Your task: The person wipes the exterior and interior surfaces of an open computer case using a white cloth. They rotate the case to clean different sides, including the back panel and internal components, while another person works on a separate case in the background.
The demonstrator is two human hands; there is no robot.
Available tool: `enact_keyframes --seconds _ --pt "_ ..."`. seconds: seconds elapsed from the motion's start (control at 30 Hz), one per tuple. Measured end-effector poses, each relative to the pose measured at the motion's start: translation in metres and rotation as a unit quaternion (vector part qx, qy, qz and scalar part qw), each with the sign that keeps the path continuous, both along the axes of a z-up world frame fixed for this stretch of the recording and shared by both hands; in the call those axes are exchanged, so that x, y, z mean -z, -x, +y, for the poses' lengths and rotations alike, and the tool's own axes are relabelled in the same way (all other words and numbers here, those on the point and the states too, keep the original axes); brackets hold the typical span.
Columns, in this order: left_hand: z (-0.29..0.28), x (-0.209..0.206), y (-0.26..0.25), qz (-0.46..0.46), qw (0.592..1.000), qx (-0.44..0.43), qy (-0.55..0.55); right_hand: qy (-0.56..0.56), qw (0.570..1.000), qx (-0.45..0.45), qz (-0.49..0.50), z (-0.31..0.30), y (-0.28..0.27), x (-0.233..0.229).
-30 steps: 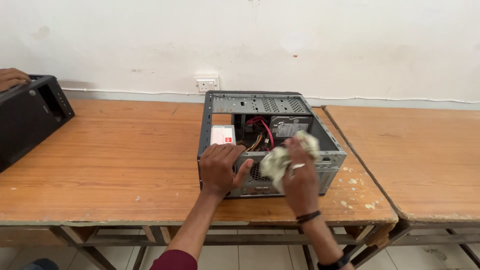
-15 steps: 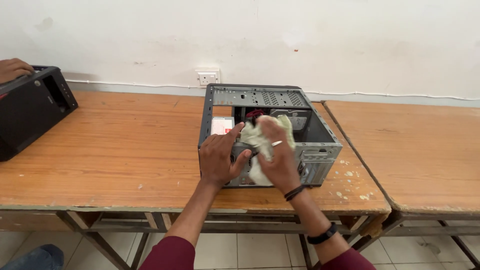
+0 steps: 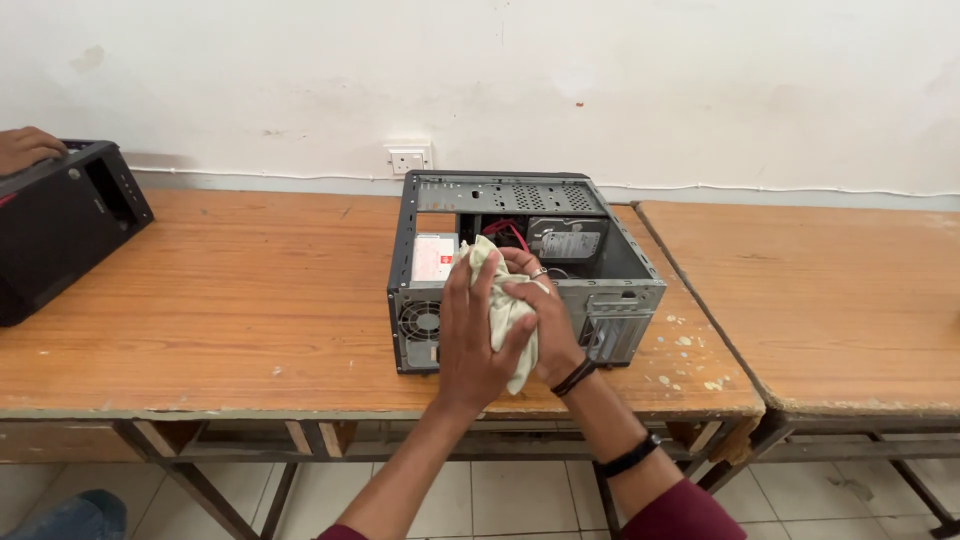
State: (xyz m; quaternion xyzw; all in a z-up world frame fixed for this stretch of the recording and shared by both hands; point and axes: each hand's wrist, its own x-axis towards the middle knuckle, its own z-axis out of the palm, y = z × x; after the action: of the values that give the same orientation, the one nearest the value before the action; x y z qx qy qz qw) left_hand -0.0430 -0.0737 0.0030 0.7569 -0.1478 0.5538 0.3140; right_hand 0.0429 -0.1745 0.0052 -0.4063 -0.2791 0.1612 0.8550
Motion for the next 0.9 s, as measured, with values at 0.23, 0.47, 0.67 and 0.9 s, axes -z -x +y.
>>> enact_keyframes --seconds 0.23,0.47,0.67,0.9 --pt "0.033 0.028 -0.034 0.123 0.967 -0.048 -0.220 0.390 0.820 0.288 -0.303 -0.041 0.003 -0.021" --pt "-0.016 0.023 -0.046 0.147 0.934 -0.209 -0.252 0.397 0.628 0.493 -0.453 -0.123 -0.053 -0.021" --pt "-0.088 -0.004 -0.067 0.193 0.950 -0.128 -0.211 0.457 0.549 0.511 -0.479 -0.138 -0.087 0.020" --pt "-0.048 0.044 -0.108 0.077 0.932 -0.124 -0.333 0.396 0.524 0.560 -0.504 -0.137 -0.092 0.028"
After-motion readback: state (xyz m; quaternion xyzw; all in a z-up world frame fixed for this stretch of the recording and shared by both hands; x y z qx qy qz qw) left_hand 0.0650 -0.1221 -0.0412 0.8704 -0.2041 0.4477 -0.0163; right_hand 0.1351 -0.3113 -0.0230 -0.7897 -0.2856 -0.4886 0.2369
